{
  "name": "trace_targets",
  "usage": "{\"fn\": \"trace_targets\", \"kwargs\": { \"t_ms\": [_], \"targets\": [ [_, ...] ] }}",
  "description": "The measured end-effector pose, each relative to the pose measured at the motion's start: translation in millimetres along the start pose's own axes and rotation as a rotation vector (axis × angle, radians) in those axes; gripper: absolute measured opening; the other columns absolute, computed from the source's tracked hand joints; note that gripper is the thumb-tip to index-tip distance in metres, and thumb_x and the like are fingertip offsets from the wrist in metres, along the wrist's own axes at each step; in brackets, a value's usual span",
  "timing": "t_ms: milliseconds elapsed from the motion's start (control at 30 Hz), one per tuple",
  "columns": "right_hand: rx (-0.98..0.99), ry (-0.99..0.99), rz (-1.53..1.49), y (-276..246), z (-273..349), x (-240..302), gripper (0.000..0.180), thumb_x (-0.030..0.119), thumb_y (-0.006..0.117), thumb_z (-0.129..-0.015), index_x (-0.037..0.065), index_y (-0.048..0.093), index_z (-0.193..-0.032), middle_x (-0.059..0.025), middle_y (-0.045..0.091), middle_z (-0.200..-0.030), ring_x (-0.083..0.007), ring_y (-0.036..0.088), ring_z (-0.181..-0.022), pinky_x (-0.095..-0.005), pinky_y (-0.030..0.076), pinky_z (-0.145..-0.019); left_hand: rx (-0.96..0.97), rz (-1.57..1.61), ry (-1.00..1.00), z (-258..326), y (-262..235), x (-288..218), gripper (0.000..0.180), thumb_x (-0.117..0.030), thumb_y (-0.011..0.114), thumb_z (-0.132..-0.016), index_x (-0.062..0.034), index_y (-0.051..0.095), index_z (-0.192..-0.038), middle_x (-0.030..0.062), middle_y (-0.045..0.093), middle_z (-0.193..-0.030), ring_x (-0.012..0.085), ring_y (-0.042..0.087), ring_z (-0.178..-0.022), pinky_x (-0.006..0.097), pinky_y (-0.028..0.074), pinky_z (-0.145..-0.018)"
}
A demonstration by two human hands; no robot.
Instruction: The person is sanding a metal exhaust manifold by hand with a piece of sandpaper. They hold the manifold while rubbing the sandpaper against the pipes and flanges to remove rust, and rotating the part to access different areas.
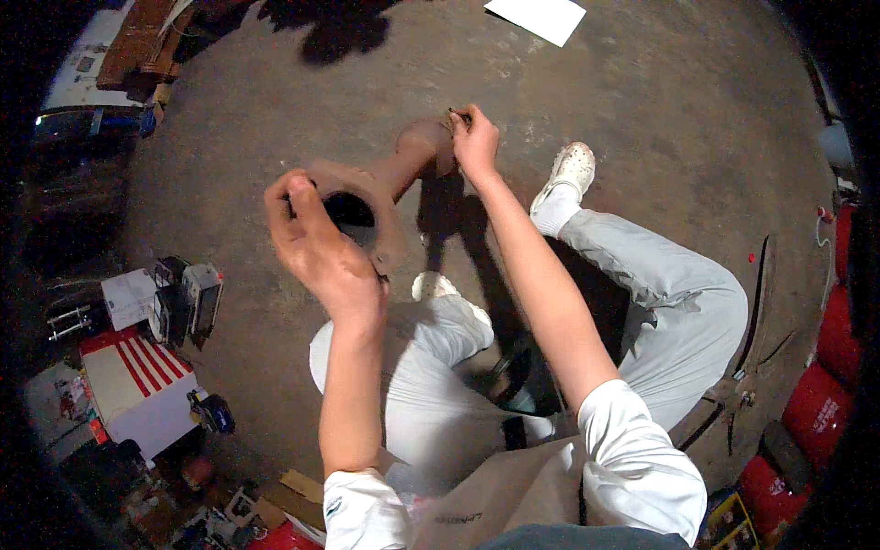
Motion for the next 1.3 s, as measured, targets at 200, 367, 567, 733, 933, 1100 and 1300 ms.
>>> {"fn": "trace_targets", "kwargs": {
  "t_ms": [200, 367, 567, 733, 933, 1100, 1300],
  "targets": [
    [0.155, -0.187, -0.019, 16, 68, 24, 0.016, 0.014, 0.072, -0.091, 0.005, 0.069, -0.103, -0.0213, 0.073, -0.095, -0.0427, 0.07, -0.09, -0.0477, 0.054, -0.076, -0.078, 0.558, -0.287, -1, -17, 20, 0.048, -0.043, 0.054, -0.103, -0.0035, 0.056, -0.13, 0.0195, 0.068, -0.121, 0.0319, 0.067, -0.112, 0.044, 0.049, -0.102],
    [0.128, -0.269, -0.01, 25, 51, 21, 0.016, 0.013, 0.074, -0.09, 0.004, 0.069, -0.101, -0.0227, 0.072, -0.091, -0.0436, 0.07, -0.087, -0.0488, 0.054, -0.074, 0.094, 0.688, -0.294, -16, -1, 37, 0.057, -0.049, 0.048, -0.1, -0.0027, 0.058, -0.131, 0.0197, 0.066, -0.126, 0.0356, 0.063, -0.118, 0.048, 0.044, -0.108],
    [0.11, -0.143, -0.002, 30, 42, 30, 0.016, 0.014, 0.072, -0.092, 0.002, 0.066, -0.1, -0.0226, 0.072, -0.091, -0.0437, 0.07, -0.088, -0.0485, 0.054, -0.074, 0.389, 0.558, -0.171, -10, -12, 68, 0.05, -0.036, 0.055, -0.096, -0.0013, 0.059, -0.132, 0.0098, 0.063, -0.128, 0.0239, 0.058, -0.124, 0.041, 0.046, -0.108],
    [0.166, -0.267, -0.001, 14, 60, 23, 0.019, 0.015, 0.072, -0.091, 0.003, 0.065, -0.103, -0.0222, 0.072, -0.092, -0.0443, 0.069, -0.088, -0.0504, 0.054, -0.074, 0.355, 0.645, -0.262, -14, -6, 86, 0.051, -0.038, 0.052, -0.097, -0.0016, 0.059, -0.131, 0.0094, 0.063, -0.128, 0.0251, 0.058, -0.123, 0.042, 0.044, -0.109],
    [0.081, -0.229, -0.063, 12, 82, 1, 0.019, 0.016, 0.072, -0.091, 0.004, 0.065, -0.104, -0.0216, 0.072, -0.091, -0.0451, 0.069, -0.088, -0.0498, 0.054, -0.073, 0.349, 0.652, -0.167, -33, 2, 86, 0.049, -0.04, 0.051, -0.096, -0.0027, 0.061, -0.127, 0.0088, 0.063, -0.126, 0.0257, 0.059, -0.12, 0.043, 0.046, -0.105],
    [-0.013, -0.032, -0.093, 14, 37, -12, 0.016, 0.012, 0.07, -0.092, 0.001, 0.063, -0.101, -0.022, 0.071, -0.09, -0.0438, 0.07, -0.089, -0.0481, 0.054, -0.074, 0.3, 0.658, -0.209, -34, 13, 79, 0.05, -0.042, 0.051, -0.097, -0.0031, 0.061, -0.127, 0.0086, 0.063, -0.125, 0.0261, 0.059, -0.12, 0.043, 0.047, -0.105],
    [-0.015, -0.174, -0.206, 19, 105, -9, 0.013, 0.006, 0.067, -0.092, 0.001, 0.062, -0.103, -0.0235, 0.071, -0.099, -0.0433, 0.069, -0.095, -0.0469, 0.054, -0.079, 0.169, 0.617, -0.268, -19, 19, 62, 0.053, -0.047, 0.049, -0.098, -0.006, 0.058, -0.131, 0.0087, 0.061, -0.129, 0.0262, 0.057, -0.123, 0.043, 0.044, -0.107]
  ]
}}
Point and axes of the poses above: each hand's wrist, its own z-axis away from the middle knuckle, its own y-axis out of the palm, x = y × z, the point moved 5 cm from there along -z, towards the middle knuckle
